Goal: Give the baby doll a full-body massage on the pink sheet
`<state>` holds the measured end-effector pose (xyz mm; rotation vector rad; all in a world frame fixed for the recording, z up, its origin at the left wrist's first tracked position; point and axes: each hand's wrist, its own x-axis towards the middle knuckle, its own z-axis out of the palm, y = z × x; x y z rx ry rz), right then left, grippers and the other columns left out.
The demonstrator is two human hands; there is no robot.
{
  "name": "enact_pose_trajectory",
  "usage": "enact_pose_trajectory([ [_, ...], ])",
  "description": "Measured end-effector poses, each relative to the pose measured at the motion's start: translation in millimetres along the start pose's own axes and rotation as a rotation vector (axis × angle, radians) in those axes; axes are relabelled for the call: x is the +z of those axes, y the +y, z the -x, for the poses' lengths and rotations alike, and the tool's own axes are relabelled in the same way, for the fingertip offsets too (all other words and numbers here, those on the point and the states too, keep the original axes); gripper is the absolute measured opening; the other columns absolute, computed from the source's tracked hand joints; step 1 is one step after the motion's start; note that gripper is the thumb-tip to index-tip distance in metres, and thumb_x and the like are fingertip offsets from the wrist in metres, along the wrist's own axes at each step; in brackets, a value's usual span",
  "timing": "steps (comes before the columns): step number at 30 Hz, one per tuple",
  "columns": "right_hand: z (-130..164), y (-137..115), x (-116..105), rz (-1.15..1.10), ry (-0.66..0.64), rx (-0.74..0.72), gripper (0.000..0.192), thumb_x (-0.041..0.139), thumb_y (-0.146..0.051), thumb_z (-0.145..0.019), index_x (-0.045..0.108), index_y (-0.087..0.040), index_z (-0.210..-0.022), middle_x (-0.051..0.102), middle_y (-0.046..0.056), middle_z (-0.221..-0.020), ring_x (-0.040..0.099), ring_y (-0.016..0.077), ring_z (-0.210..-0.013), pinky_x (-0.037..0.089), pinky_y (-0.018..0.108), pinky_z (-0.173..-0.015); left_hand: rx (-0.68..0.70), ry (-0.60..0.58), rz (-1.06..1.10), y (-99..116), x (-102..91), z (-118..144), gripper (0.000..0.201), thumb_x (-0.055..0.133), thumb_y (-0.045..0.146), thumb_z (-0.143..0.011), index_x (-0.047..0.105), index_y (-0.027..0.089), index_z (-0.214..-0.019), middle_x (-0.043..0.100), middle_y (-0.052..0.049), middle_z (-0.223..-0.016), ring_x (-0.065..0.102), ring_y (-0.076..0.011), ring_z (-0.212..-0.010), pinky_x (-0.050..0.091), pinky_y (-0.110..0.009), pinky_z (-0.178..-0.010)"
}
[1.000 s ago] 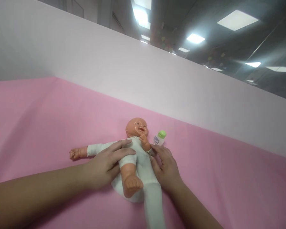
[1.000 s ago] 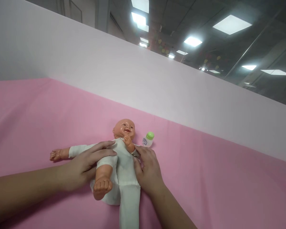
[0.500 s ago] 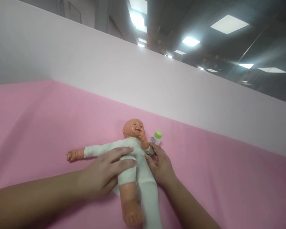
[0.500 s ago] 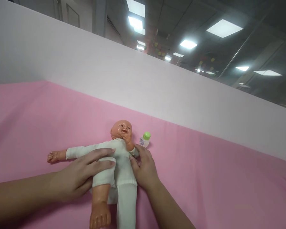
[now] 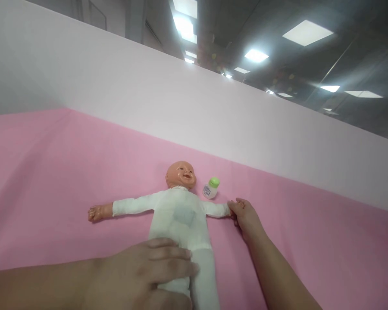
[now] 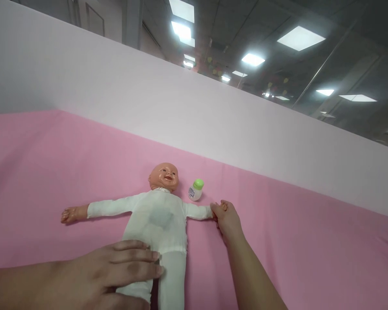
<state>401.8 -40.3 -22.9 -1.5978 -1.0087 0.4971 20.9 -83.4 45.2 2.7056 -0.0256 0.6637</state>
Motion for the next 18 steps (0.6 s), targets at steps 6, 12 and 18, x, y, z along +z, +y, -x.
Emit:
enact_pose_trajectory([
  [6, 2, -8, -4, 0.212, -0.005, 0.105, 0.072, 0.082, -0.057, -0.067, 0.062, -0.021, -0.126, 0.074, 0.013, -0.109, 0.073, 0.0292, -0.079, 0.06, 0.045, -0.073, -0.025, 0.078, -0.045, -5, 6.2, 6, 0.048, 0.062, 0.023, -0.091, 0.053, 0.035, -0.137, 0.059, -0.009, -0.147, 0.056, -0.03, -0.135, 0.043, -0.044, -0.115],
  [12, 35, -46, 23, 0.015, 0.042, -0.097, 0.076, 0.076, -0.047, -0.081, 0.046, -0.022, -0.146, 0.071, 0.013, -0.128, 0.07, 0.0302, -0.114, 0.06, 0.043, -0.094, -0.231, 0.346, -0.074, -37, 14.6, 19, 0.041, 0.049, 0.017, -0.094, 0.06, 0.032, -0.132, 0.048, -0.007, -0.155, 0.052, -0.0284, -0.138, 0.051, -0.043, -0.109],
  [18, 79, -61, 59, 0.377, -0.307, -0.527, 0.048, 0.055, -0.034, -0.097, 0.054, -0.031, -0.145, 0.058, 0.007, -0.147, 0.055, 0.0295, -0.135, 0.045, 0.054, -0.114, -0.462, 0.323, 0.011, -60, 10.2, 22, 0.044, 0.048, 0.013, -0.096, 0.064, 0.034, -0.133, 0.039, -0.005, -0.159, 0.047, -0.0269, -0.142, 0.044, -0.047, -0.115],
])
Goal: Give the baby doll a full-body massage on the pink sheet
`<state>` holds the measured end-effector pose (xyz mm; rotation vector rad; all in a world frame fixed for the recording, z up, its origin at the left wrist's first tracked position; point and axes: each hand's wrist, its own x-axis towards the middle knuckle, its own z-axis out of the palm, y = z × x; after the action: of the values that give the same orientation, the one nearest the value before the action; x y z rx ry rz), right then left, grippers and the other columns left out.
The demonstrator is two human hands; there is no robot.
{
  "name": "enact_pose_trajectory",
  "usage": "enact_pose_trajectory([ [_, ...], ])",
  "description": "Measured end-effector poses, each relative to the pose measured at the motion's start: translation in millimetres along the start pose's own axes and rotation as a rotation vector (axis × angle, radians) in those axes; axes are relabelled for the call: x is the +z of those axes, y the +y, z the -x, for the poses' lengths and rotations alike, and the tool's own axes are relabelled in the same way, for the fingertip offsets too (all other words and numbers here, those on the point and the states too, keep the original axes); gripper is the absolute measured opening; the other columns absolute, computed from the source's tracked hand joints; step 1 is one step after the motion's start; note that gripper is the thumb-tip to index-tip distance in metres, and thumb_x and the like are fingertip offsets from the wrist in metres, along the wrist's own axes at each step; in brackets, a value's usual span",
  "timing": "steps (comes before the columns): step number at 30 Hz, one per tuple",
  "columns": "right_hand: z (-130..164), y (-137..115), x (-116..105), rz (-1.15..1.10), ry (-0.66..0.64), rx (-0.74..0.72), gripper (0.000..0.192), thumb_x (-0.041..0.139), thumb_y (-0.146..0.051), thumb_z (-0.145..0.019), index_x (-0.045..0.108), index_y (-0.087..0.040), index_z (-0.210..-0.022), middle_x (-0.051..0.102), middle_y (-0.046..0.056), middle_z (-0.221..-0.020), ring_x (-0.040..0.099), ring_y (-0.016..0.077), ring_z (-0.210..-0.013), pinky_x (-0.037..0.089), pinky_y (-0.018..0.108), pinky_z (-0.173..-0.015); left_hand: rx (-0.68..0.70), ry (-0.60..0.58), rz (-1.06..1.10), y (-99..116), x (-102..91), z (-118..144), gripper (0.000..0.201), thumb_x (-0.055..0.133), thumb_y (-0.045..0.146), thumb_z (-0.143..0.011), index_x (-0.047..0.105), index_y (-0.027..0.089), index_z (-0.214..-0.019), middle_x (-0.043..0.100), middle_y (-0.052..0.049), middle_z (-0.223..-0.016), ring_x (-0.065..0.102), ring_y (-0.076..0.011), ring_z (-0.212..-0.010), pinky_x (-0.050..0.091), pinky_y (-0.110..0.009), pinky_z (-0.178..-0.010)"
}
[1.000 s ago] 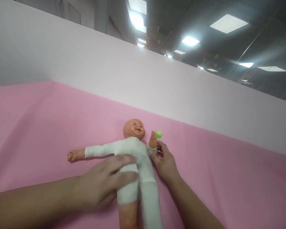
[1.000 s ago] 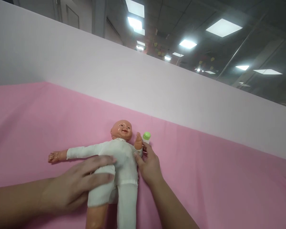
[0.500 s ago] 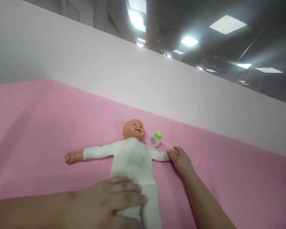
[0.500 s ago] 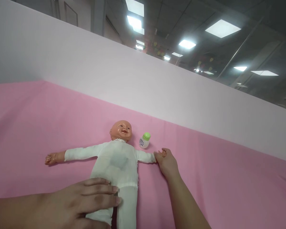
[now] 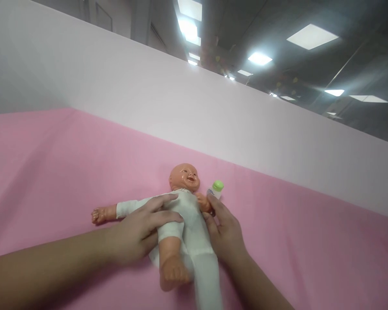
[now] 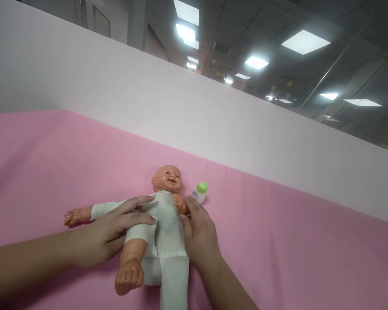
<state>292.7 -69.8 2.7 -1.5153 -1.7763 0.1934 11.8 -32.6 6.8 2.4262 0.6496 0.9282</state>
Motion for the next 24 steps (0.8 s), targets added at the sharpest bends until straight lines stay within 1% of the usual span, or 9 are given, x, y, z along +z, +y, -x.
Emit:
enact_pose_trajectory([
  [2, 2, -1, 7, 0.088, -0.082, -0.086, 0.048, 0.049, -0.03, -0.099, 0.053, -0.031, -0.147, 0.048, 0.006, -0.156, 0.044, 0.0299, -0.145, 0.04, 0.056, -0.117, -0.037, -0.027, 0.009, -2, -0.8, -1, 0.048, 0.049, 0.011, -0.096, 0.063, 0.035, -0.135, 0.039, -0.005, -0.159, 0.045, -0.0274, -0.143, 0.042, -0.048, -0.117],
  [5, 1, 2, 9, 0.15, -0.196, -0.114, 0.049, 0.046, -0.027, -0.1, 0.051, -0.034, -0.148, 0.039, 0.004, -0.162, 0.036, 0.0296, -0.149, 0.037, 0.057, -0.119, -0.071, -0.069, 0.01, -6, 0.1, -2, 0.049, 0.051, 0.012, -0.095, 0.061, 0.034, -0.137, 0.038, -0.005, -0.16, 0.042, -0.0291, -0.145, 0.04, -0.049, -0.118],
  [8, -1, 4, 7, 0.14, -0.226, -0.122, 0.049, 0.047, -0.027, -0.1, 0.051, -0.034, -0.148, 0.045, 0.004, -0.158, 0.039, 0.028, -0.148, 0.037, 0.056, -0.12, -0.08, -0.088, 0.001, -9, 2.3, -2, 0.049, 0.051, 0.014, -0.095, 0.06, 0.036, -0.138, 0.037, -0.004, -0.16, 0.042, -0.0298, -0.145, 0.04, -0.05, -0.118],
  [11, -2, 3, 4, 0.067, -0.154, -0.081, 0.044, 0.05, -0.031, -0.099, 0.055, -0.03, -0.143, 0.058, 0.006, -0.147, 0.051, 0.0278, -0.138, 0.042, 0.054, -0.116, 0.021, -0.03, -0.014, -6, 3.8, 0, 0.047, 0.05, 0.016, -0.096, 0.057, 0.035, -0.138, 0.042, -0.005, -0.157, 0.044, -0.0289, -0.143, 0.041, -0.049, -0.117],
  [13, -3, 5, 2, -0.034, -0.073, 0.017, 0.043, 0.055, -0.036, -0.097, 0.056, -0.029, -0.14, 0.063, 0.007, -0.139, 0.059, 0.0284, -0.127, 0.048, 0.052, -0.11, 0.139, 0.022, -0.009, 3, 3.0, 3, 0.045, 0.05, 0.016, -0.096, 0.054, 0.032, -0.138, 0.047, -0.007, -0.154, 0.047, -0.0276, -0.141, 0.044, -0.044, -0.115],
  [15, -7, 12, -3, -0.213, 0.038, 0.149, 0.046, 0.06, -0.041, -0.095, 0.055, -0.028, -0.139, 0.066, 0.008, -0.134, 0.065, 0.0281, -0.118, 0.054, 0.049, -0.102, 0.26, 0.025, 0.02, 17, 0.7, 5, 0.045, 0.049, 0.014, -0.096, 0.05, 0.03, -0.138, 0.05, -0.008, -0.15, 0.052, -0.0259, -0.137, 0.047, -0.04, -0.112],
  [17, -11, 24, -10, -0.437, 0.169, 0.268, 0.053, 0.066, -0.044, -0.091, 0.052, -0.027, -0.139, 0.067, 0.009, -0.132, 0.067, 0.027, -0.115, 0.057, 0.045, -0.097, 0.37, -0.033, 0.041, 33, -2.1, 7, 0.043, 0.051, 0.015, -0.096, 0.049, 0.028, -0.137, 0.052, -0.01, -0.148, 0.055, -0.0253, -0.134, 0.048, -0.037, -0.111],
  [20, -19, 52, -21, -0.669, 0.331, 0.439, 0.062, 0.075, -0.046, -0.082, 0.051, -0.026, -0.137, 0.069, 0.008, -0.125, 0.069, 0.0259, -0.107, 0.061, 0.04, -0.088, 0.448, -0.158, -0.008, 52, -4.6, 9, 0.036, 0.057, 0.026, -0.096, 0.054, 0.026, -0.132, 0.056, -0.012, -0.146, 0.052, -0.0283, -0.137, 0.044, -0.04, -0.115],
  [24, -24, 85, -32, -0.619, 0.307, 0.678, 0.055, 0.076, -0.048, -0.076, 0.058, -0.022, -0.122, 0.072, 0.005, -0.098, 0.07, 0.0214, -0.08, 0.062, 0.033, -0.067, 0.477, -0.264, -0.063, 62, -3.5, 9, 0.031, 0.06, 0.039, -0.095, 0.064, 0.028, -0.124, 0.065, -0.011, -0.137, 0.054, -0.0313, -0.136, 0.043, -0.044, -0.116],
])
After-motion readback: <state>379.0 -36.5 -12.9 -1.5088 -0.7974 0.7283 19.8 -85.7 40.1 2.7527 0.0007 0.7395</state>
